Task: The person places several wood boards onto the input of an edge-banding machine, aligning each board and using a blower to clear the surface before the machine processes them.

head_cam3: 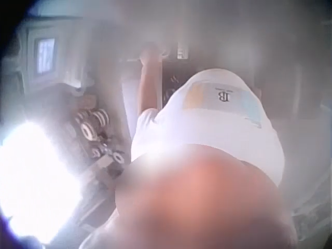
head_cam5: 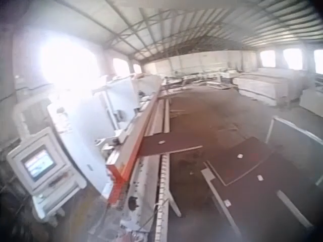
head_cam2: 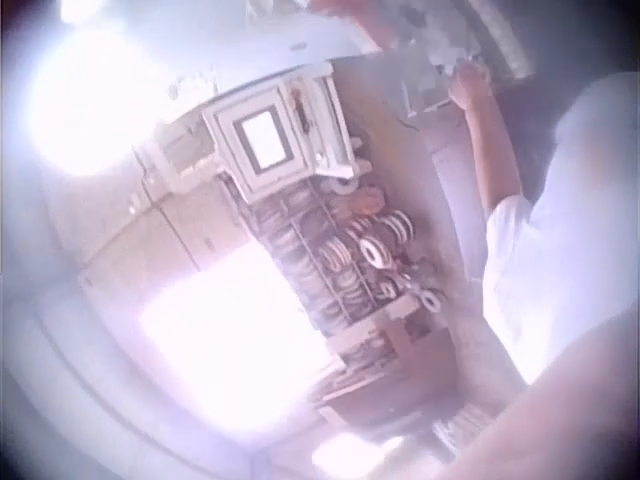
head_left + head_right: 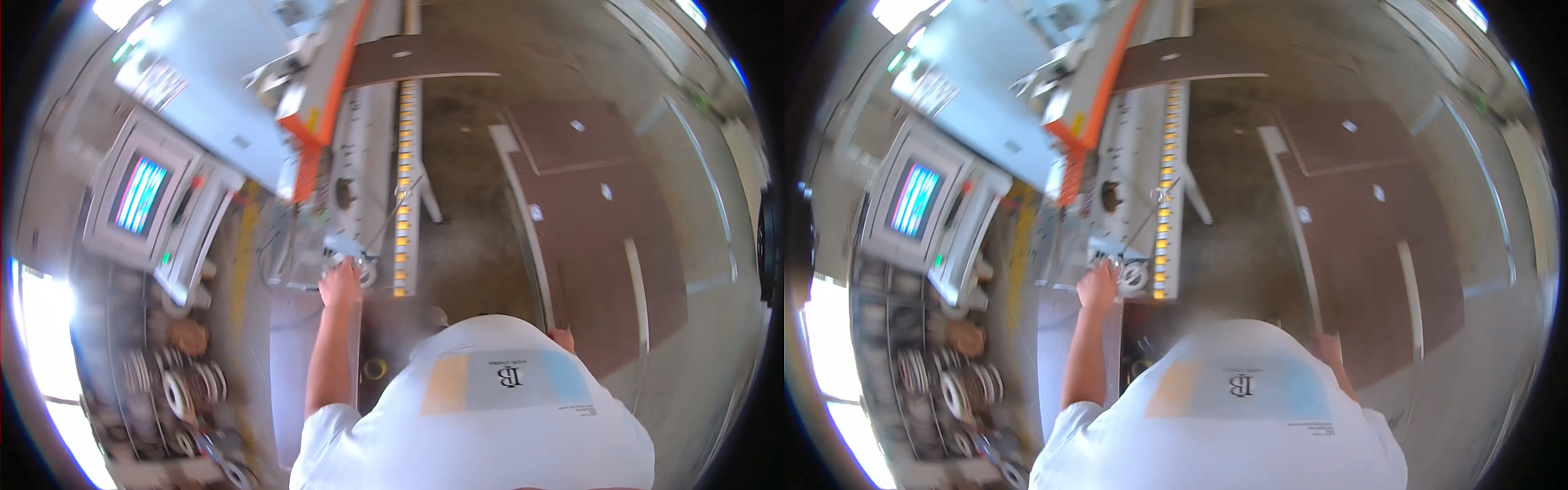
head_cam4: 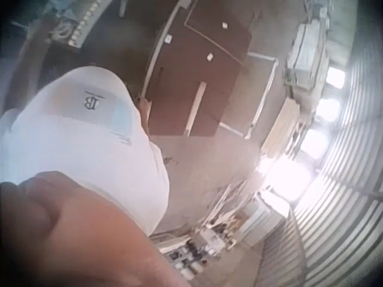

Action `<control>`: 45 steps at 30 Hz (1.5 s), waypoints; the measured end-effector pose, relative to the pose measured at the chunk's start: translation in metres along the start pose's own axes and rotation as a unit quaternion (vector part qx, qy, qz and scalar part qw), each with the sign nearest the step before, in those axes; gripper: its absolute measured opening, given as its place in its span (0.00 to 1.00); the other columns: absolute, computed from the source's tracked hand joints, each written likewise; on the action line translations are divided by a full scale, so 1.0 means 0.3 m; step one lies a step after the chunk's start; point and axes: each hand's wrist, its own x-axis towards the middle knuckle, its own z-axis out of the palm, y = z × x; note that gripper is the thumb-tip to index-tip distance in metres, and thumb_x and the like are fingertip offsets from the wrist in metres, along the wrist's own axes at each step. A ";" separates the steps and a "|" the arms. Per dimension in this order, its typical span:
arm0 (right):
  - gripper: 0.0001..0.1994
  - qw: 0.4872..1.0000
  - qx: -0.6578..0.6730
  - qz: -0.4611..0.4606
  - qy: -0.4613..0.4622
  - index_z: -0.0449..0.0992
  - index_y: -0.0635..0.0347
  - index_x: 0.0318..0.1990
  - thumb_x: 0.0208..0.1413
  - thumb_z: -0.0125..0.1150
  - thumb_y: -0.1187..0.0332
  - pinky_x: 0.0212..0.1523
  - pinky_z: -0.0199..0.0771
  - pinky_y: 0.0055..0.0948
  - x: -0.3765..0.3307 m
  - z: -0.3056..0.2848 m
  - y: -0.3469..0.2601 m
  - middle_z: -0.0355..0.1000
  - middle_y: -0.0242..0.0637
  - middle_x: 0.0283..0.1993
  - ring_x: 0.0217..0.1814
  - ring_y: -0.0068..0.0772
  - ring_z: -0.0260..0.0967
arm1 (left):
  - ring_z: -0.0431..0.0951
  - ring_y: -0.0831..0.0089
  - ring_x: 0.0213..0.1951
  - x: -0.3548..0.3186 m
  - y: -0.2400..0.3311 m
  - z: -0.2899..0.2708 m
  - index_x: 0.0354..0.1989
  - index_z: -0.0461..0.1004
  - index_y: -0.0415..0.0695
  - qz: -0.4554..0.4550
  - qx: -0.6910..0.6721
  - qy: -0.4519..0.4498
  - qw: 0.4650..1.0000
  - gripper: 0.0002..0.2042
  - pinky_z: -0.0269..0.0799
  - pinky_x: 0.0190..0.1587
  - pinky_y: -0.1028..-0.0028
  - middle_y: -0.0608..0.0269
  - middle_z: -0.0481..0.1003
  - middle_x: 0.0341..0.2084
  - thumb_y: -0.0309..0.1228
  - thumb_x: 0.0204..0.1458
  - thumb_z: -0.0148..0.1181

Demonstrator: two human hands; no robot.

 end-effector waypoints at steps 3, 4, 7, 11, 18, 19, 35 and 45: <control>0.11 0.994 0.102 -0.032 -0.005 0.81 0.61 0.35 0.62 0.63 0.62 0.33 0.77 0.43 0.059 -0.125 -0.069 0.79 0.45 0.31 0.34 0.45 0.79 | 0.80 0.51 0.53 0.029 -0.272 -0.142 0.45 0.82 0.52 -0.013 0.065 0.221 0.973 0.13 0.79 0.45 0.47 0.59 0.81 0.45 0.46 0.60 0.65; 0.11 0.982 0.184 -0.011 -0.032 0.81 0.62 0.34 0.62 0.62 0.64 0.32 0.76 0.41 0.081 -0.161 -0.091 0.78 0.44 0.30 0.33 0.42 0.78 | 0.79 0.52 0.54 0.036 -0.364 -0.186 0.42 0.83 0.52 -0.022 0.077 0.267 0.961 0.11 0.79 0.44 0.47 0.60 0.80 0.44 0.44 0.58 0.67; 0.11 0.931 0.359 0.056 -0.047 0.81 0.65 0.34 0.64 0.58 0.67 0.29 0.73 0.34 0.175 -0.218 -0.177 0.76 0.39 0.29 0.32 0.33 0.76 | 0.82 0.51 0.47 0.055 -0.616 -0.282 0.40 0.84 0.51 -0.091 0.057 0.331 0.938 0.09 0.79 0.42 0.51 0.59 0.80 0.41 0.40 0.57 0.67; 0.12 0.946 0.319 0.037 -0.036 0.81 0.64 0.35 0.65 0.55 0.67 0.31 0.74 0.37 0.255 -0.232 -0.258 0.75 0.40 0.29 0.33 0.33 0.75 | 0.84 0.49 0.41 0.060 -0.915 -0.326 0.41 0.83 0.49 -0.183 -0.079 0.471 0.859 0.10 0.79 0.42 0.53 0.57 0.79 0.40 0.41 0.61 0.63; 0.11 0.989 0.073 -0.121 -0.039 0.82 0.59 0.37 0.61 0.58 0.62 0.42 0.78 0.48 0.250 -0.165 -0.239 0.81 0.53 0.40 0.41 0.56 0.80 | 0.81 0.49 0.45 0.091 -1.362 -0.324 0.43 0.84 0.43 -0.370 -0.134 0.561 0.729 0.19 0.76 0.50 0.52 0.53 0.78 0.41 0.48 0.58 0.69; 0.11 0.990 0.022 -0.138 -0.035 0.82 0.59 0.37 0.61 0.59 0.61 0.43 0.79 0.49 0.237 -0.151 -0.221 0.81 0.53 0.42 0.43 0.58 0.80 | 0.81 0.49 0.45 0.116 -1.408 -0.301 0.44 0.84 0.44 -0.382 -0.156 0.577 0.705 0.19 0.76 0.50 0.52 0.52 0.79 0.41 0.48 0.57 0.69; 0.11 0.989 0.027 -0.142 -0.012 0.83 0.52 0.38 0.59 0.63 0.57 0.44 0.81 0.52 0.082 -0.002 -0.264 0.83 0.44 0.39 0.44 0.52 0.82 | 0.77 0.52 0.52 0.347 -1.110 0.078 0.66 0.69 0.32 -0.337 -0.396 0.568 0.638 0.27 0.74 0.57 0.55 0.45 0.74 0.54 0.36 0.64 0.65; 0.13 0.932 0.325 0.162 -0.018 0.88 0.68 0.36 0.61 0.70 0.64 0.37 0.83 0.33 0.251 -0.189 -0.330 0.85 0.41 0.32 0.32 0.31 0.83 | 0.78 0.47 0.55 0.152 0.031 0.383 0.59 0.77 0.46 0.108 -0.321 0.265 0.903 0.22 0.76 0.58 0.53 0.51 0.78 0.53 0.29 0.54 0.70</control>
